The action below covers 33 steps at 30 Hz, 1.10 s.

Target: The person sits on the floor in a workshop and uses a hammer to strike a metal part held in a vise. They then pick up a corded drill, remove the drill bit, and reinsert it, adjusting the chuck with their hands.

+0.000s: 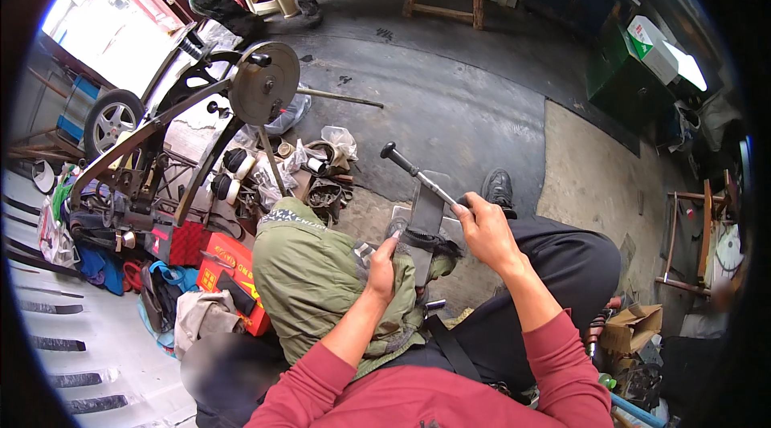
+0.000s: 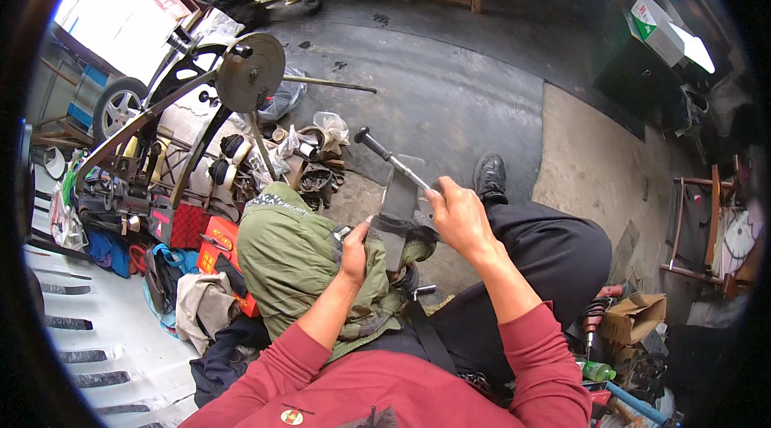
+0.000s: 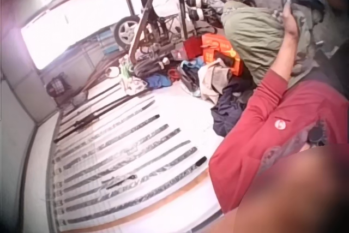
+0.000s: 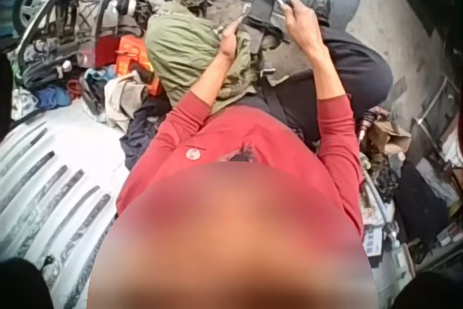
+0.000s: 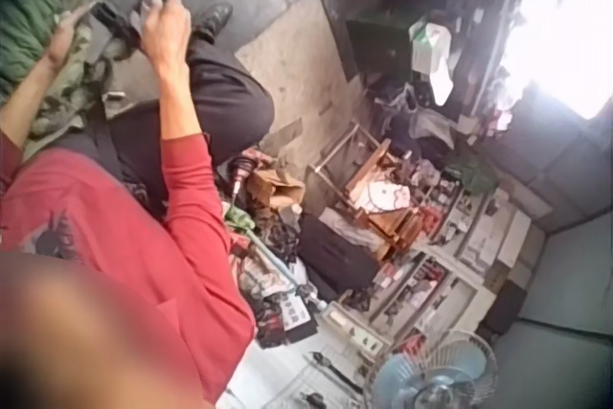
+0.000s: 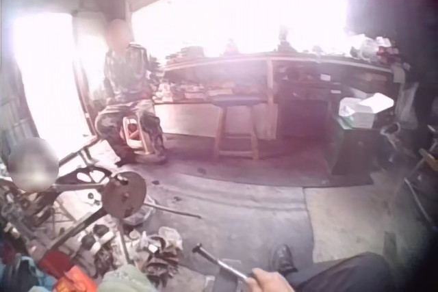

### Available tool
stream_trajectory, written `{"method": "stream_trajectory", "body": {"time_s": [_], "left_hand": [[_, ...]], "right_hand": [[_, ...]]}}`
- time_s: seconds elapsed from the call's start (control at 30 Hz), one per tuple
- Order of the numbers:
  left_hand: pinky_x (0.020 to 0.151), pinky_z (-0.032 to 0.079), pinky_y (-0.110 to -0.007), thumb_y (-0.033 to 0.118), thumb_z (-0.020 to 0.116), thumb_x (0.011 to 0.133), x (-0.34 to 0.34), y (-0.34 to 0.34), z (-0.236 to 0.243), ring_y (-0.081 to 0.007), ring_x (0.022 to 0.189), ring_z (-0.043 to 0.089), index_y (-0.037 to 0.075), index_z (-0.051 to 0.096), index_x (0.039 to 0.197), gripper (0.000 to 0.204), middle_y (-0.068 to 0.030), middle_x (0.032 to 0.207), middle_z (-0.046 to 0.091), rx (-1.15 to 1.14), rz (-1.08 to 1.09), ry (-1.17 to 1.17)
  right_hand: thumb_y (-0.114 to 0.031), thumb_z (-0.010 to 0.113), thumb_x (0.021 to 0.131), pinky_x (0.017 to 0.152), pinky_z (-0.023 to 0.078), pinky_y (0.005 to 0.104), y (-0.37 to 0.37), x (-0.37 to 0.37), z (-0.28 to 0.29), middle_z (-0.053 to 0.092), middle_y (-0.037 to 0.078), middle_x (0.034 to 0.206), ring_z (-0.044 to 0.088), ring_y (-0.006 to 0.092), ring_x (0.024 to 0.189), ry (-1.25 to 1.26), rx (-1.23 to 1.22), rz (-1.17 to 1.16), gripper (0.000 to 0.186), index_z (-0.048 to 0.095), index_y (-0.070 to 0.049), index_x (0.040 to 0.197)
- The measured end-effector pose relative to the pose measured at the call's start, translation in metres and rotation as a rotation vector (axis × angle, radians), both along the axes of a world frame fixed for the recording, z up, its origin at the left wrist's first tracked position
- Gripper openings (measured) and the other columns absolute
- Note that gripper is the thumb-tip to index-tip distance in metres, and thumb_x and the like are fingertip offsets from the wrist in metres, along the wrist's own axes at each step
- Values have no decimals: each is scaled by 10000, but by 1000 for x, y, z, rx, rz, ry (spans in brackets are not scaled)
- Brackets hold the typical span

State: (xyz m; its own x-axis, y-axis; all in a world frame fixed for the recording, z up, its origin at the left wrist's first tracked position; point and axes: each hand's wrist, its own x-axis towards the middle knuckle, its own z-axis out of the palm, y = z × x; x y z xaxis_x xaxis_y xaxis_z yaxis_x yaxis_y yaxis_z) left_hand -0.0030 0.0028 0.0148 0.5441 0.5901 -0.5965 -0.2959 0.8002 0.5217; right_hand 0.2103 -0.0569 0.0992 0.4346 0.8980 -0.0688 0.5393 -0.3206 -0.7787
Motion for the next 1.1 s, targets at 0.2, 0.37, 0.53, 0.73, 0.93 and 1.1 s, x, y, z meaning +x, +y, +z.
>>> {"method": "stream_trajectory", "body": {"time_s": [0.2, 0.37, 0.53, 0.73, 0.93, 1.1], "left_hand": [[978, 456, -285, 269, 478, 1073, -6, 1, -12, -135, 1046, 627, -3, 686, 1246, 384, -31, 1186, 705, 115, -2, -42], [1035, 431, -286, 258, 464, 1079, -8, 0, -14, -142, 1120, 608, -30, 653, 1302, 411, -49, 1268, 679, 133, 3, -11], [1079, 405, -290, 249, 448, 1084, -10, 3, -25, -150, 1183, 587, -51, 625, 1342, 433, -66, 1326, 655, 162, -9, -31], [983, 474, -321, 248, 400, 1083, -7, 1, -23, -177, 1066, 634, -5, 648, 1280, 405, -67, 1227, 690, 117, 26, -21], [964, 494, -328, 251, 376, 1084, -3, 3, -15, -186, 1031, 651, 22, 662, 1258, 405, -63, 1186, 704, 155, 28, -4], [1094, 403, -314, 237, 401, 1088, -9, 4, -7, -180, 1197, 587, -41, 610, 1358, 440, -74, 1340, 650, 167, -63, -101]], "right_hand": [[-187, 662, 1012, 561, 409, 359, 1, 2, -5, 558, 95, 636, 471, 141, 598, 114, -29, -51, 247, 567, 36, 966], [-205, 600, 1050, 569, 430, 344, 2, 7, -9, 563, 51, 644, 502, 119, 608, 195, 7, -29, 284, 568, 27, 891], [-218, 553, 1076, 568, 426, 334, 3, 9, -5, 562, 35, 643, 502, 109, 605, 271, -54, -30, 320, 577, 20, 864], [-222, 527, 1088, 566, 427, 325, 4, 8, 2, 566, 22, 638, 501, 101, 596, 320, -85, -47, 336, 591, 18, 862], [-217, 520, 1081, 584, 457, 339, 4, 9, 0, 592, 53, 632, 542, 131, 591, 361, -84, -50, 335, 628, 34, 889], [-219, 524, 1078, 586, 458, 341, 5, 9, -1, 591, 50, 637, 544, 128, 593, 386, -81, -39, 309, 631, 36, 938]]}}
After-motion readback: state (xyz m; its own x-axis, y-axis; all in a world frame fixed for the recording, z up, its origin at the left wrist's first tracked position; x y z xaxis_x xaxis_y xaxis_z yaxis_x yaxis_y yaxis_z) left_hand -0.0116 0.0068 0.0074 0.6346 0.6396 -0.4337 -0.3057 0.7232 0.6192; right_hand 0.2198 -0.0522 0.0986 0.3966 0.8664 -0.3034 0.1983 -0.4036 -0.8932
